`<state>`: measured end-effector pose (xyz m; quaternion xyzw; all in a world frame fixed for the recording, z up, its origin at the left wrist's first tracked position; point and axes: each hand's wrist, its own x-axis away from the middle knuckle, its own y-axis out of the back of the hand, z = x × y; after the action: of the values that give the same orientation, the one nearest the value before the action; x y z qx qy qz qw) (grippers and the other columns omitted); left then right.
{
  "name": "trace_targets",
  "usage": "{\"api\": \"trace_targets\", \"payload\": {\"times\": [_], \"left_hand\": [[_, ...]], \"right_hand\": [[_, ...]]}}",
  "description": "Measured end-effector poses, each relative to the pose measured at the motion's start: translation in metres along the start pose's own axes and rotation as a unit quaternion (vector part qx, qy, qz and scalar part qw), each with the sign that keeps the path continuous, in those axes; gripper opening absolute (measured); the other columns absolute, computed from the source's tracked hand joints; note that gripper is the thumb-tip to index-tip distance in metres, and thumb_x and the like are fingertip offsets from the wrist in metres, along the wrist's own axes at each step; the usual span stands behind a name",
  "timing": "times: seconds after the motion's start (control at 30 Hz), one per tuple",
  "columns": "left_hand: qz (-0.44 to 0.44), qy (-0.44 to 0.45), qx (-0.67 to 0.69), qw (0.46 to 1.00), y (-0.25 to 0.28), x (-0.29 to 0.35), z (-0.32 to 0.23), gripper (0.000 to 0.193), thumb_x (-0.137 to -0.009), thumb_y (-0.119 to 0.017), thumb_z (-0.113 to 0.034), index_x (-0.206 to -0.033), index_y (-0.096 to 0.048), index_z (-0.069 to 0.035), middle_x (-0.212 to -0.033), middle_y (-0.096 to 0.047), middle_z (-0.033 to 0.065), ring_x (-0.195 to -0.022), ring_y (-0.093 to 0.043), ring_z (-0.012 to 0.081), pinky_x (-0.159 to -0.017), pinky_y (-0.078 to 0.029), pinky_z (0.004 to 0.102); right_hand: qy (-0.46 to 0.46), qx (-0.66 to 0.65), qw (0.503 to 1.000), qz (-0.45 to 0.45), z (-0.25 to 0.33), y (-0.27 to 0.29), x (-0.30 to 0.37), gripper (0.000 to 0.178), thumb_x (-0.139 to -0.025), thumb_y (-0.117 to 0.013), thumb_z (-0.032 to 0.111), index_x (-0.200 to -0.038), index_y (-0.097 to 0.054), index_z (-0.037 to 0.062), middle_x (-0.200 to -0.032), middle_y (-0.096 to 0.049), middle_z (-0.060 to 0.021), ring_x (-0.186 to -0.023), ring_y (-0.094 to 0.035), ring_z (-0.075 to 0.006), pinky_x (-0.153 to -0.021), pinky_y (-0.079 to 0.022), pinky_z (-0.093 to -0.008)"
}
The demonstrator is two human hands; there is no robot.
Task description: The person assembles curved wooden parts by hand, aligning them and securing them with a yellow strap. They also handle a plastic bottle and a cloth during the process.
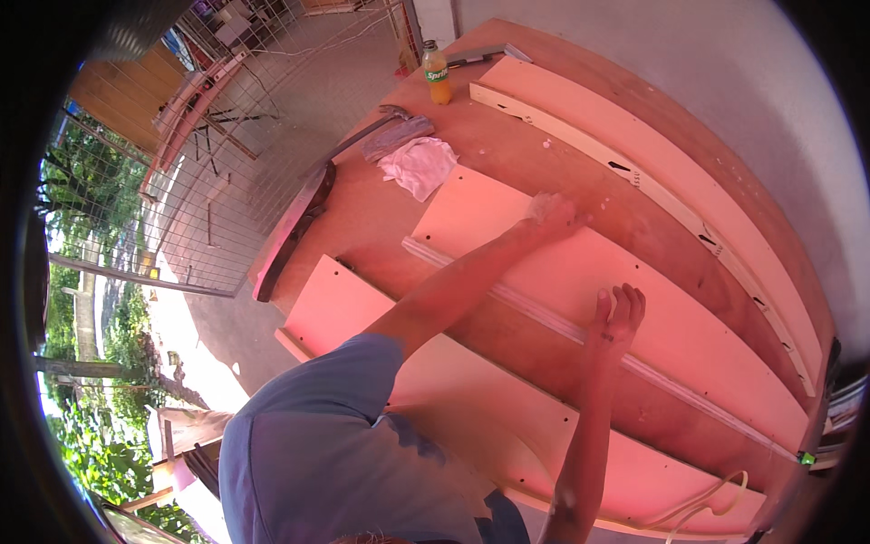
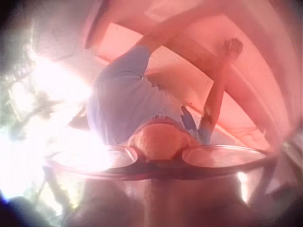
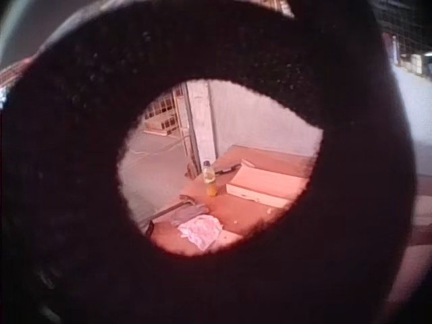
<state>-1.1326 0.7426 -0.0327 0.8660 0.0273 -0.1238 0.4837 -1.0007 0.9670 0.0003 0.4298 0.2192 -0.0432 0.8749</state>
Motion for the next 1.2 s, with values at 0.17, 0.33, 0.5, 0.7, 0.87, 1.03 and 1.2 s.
{"api": "trace_targets", "payload": {"times": [0.17, 0.33, 0.5, 0.7, 0.87, 1.03, 1.2], "left_hand": [[0.056, 0.003, 0.012, 0.998, 0.003, -0.003, 0.004, 0.043, -0.099, -0.055, -0.042, -0.095, -0.075, -0.004, -0.086, -0.073, 0.0196, -0.087, -0.072, 0.0378, -0.079, -0.056, 0.0493], [0.082, 0.004, -0.003, 0.997, 0.009, -0.006, 0.001, 0.038, -0.097, -0.055, -0.035, -0.082, -0.077, -0.008, -0.087, -0.074, 0.0191, -0.082, -0.073, 0.0355, -0.073, -0.057, 0.0477], [0.092, -0.004, -0.008, 0.996, 0.015, -0.001, -0.005, 0.031, -0.092, -0.058, -0.030, -0.076, -0.077, -0.011, -0.079, -0.073, 0.0175, -0.077, -0.074, 0.0339, -0.068, -0.058, 0.0461], [0.085, -0.009, -0.027, 0.996, 0.029, 0.002, -0.012, 0.029, -0.087, -0.062, -0.028, -0.068, -0.073, -0.010, -0.078, -0.071, 0.0145, -0.079, -0.072, 0.0322, -0.065, -0.056, 0.0442], [-0.158, -0.082, -0.046, 0.983, 0.030, 0.012, -0.017, 0.030, -0.083, -0.064, -0.028, -0.063, -0.069, -0.006, -0.074, -0.068, 0.0120, -0.080, -0.069, 0.0292, -0.075, -0.053, 0.0431], [-0.185, -0.124, -0.024, 0.975, 0.032, 0.014, -0.019, 0.028, -0.082, -0.063, -0.026, -0.062, -0.067, -0.006, -0.073, -0.067, 0.0103, -0.077, -0.066, 0.0278, -0.078, -0.051, 0.0407], [-0.187, -0.143, -0.018, 0.972, 0.052, 0.023, -0.033, 0.029, -0.083, -0.062, -0.026, -0.061, -0.065, -0.007, -0.072, -0.067, 0.0091, -0.076, -0.065, 0.0277, -0.075, -0.052, 0.0405]], "right_hand": [[0.060, 0.054, 0.995, 0.059, -0.069, -0.045, -0.110, 0.045, -0.106, -0.055, 0.029, -0.127, -0.061, -0.0098, -0.138, -0.055, -0.0311, -0.132, -0.049, -0.0466, -0.111, -0.040, -0.0526], [0.103, 0.041, 0.984, 0.138, -0.066, -0.091, -0.129, 0.046, -0.106, -0.053, 0.033, -0.113, -0.068, -0.0105, -0.117, -0.065, -0.0317, -0.116, -0.059, -0.0444, -0.099, -0.047, -0.0506], [0.050, 0.123, 0.966, 0.224, -0.034, -0.072, -0.123, 0.052, -0.104, -0.054, 0.038, -0.095, -0.070, -0.0098, -0.086, -0.068, -0.0301, -0.084, -0.067, -0.0454, -0.075, -0.053, -0.0503], [-0.011, 0.138, 0.961, 0.238, -0.019, -0.058, -0.140, 0.051, -0.102, -0.059, 0.039, -0.081, -0.063, -0.0078, -0.080, -0.064, -0.0290, -0.078, -0.064, -0.0461, -0.070, -0.050, -0.0510], [0.034, 0.149, 0.980, 0.127, -0.014, -0.047, -0.129, 0.050, -0.101, -0.063, 0.040, -0.080, -0.057, -0.0046, -0.080, -0.061, -0.0265, -0.080, -0.061, -0.0456, -0.071, -0.048, -0.0526], [0.134, 0.119, 0.962, 0.205, 0.001, -0.023, -0.134, 0.050, -0.096, -0.067, 0.046, -0.105, -0.062, -0.0033, -0.095, -0.065, -0.0266, -0.087, -0.064, -0.0460, -0.074, -0.050, -0.0528], [0.228, 0.148, 0.923, 0.273, 0.026, 0.015, -0.140, 0.068, -0.081, -0.078, 0.053, -0.119, -0.062, -0.0014, -0.110, -0.065, -0.0256, -0.097, -0.065, -0.0452, -0.080, -0.052, -0.0512]]}}
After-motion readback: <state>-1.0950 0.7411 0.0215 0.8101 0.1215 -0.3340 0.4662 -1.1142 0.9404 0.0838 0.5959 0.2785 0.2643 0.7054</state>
